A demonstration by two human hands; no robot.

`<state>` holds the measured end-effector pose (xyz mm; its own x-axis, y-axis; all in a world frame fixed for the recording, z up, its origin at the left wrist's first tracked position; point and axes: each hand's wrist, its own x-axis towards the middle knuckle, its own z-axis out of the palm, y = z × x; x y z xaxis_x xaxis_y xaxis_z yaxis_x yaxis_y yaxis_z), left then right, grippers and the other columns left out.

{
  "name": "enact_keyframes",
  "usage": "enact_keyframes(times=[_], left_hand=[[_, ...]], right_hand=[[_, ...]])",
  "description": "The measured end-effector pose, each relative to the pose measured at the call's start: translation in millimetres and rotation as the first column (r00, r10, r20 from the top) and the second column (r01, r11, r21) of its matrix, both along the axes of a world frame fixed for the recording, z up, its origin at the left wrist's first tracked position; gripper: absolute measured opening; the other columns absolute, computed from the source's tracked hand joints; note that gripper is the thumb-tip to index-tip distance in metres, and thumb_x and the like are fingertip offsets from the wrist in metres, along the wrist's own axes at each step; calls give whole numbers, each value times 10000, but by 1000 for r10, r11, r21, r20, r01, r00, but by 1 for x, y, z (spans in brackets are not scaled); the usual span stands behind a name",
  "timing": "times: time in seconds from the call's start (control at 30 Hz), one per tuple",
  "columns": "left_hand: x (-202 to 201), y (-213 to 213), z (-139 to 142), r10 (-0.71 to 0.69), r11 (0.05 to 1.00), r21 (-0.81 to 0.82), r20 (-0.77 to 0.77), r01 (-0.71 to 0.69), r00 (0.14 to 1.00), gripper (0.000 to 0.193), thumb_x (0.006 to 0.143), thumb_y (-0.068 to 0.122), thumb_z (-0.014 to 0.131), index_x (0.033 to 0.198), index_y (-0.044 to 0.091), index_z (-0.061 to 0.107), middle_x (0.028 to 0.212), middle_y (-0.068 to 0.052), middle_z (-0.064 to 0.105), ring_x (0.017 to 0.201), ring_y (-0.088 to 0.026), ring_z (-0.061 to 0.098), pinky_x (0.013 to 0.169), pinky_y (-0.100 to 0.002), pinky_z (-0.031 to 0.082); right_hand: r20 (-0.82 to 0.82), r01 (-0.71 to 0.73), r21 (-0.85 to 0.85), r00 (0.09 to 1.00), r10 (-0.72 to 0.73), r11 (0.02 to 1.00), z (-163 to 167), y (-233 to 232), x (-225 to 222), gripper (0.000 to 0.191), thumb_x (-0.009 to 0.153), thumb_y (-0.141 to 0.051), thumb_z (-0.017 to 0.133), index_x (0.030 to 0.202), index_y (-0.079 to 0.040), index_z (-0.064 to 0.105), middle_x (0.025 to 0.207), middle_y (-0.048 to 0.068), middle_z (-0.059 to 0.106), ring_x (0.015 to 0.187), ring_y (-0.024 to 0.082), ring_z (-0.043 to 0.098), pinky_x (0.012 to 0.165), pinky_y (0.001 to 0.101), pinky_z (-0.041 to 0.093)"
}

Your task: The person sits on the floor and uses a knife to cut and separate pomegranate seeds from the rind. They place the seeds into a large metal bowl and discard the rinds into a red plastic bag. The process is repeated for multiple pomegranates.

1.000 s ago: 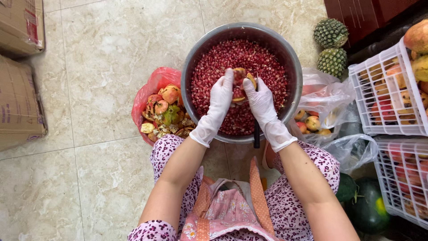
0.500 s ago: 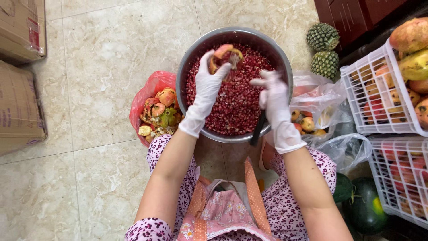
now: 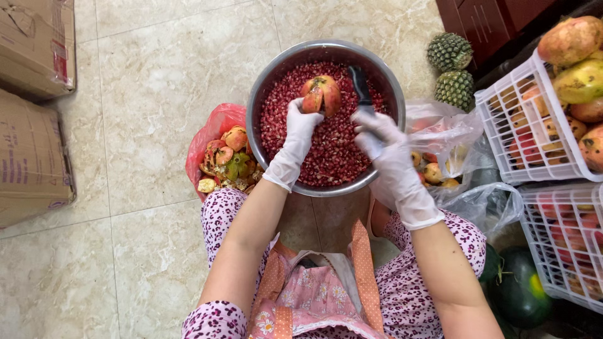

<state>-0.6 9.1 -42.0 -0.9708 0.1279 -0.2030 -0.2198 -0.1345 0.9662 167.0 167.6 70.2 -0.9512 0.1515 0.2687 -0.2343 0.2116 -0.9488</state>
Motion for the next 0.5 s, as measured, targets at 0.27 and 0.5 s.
enact_keyframes(times=[0.27,0.5], left_hand=[[-6,6,4,-200,662,684,555,-305,808,462,940,273,515,1312,-1,527,1248,-199,600,1101,-308,625,923,-467,581],[-9,19,0,-236,669,662,620,-337,748,388,957,240,515,1213,-31,622,1209,-203,640,1135,-327,607,930,-452,566]], right_hand=[[395,2,-378,905,159,926,16,-31,0,495,968,-101,681,1436,-21,541,1258,125,657,884,161,676,719,286,565],[-96,193,-398,963,-250,897,34,-61,12,482,1078,-174,576,1518,-30,441,1020,143,723,705,176,733,565,304,606]])
